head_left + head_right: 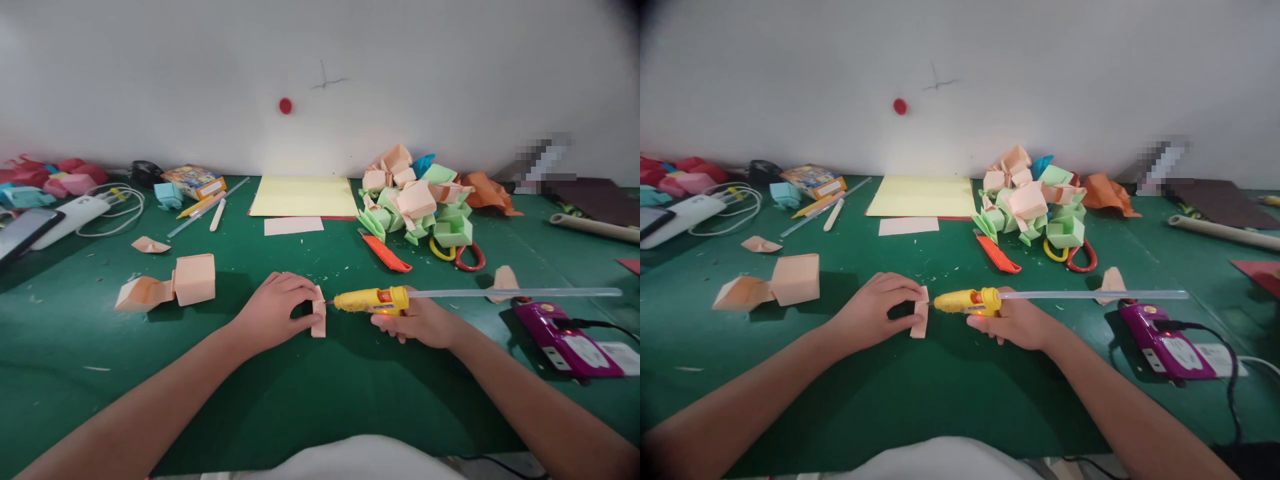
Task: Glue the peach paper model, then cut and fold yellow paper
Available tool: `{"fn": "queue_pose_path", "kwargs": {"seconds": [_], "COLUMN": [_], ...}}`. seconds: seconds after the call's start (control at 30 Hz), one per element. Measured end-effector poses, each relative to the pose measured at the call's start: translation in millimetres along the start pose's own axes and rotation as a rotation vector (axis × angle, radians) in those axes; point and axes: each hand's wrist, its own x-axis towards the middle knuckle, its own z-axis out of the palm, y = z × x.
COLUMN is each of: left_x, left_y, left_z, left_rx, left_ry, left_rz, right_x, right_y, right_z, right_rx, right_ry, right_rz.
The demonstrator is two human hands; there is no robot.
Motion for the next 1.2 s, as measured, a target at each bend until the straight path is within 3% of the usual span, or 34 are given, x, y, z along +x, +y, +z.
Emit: {"fn": "queue_pose_path", "kwargs": {"seconds": [0.47, 1.2], "left_x": [-1.8, -2.4], "left_y": [0.3, -2.0], "left_z": [2.6, -2.4], "left_rx": [-0.017, -0.155], "left_ry": [0.012, -0.044], "left_rz": [-0.003, -0.004], "right_x": [0.3, -1.0], "right_y": [0.0, 2.1], "right_z": [0.8, -2.8], "right_rx": [0.019, 0.018], "right_ry": [0.015, -0.077], "right_rz": [0.013, -0.112]}}
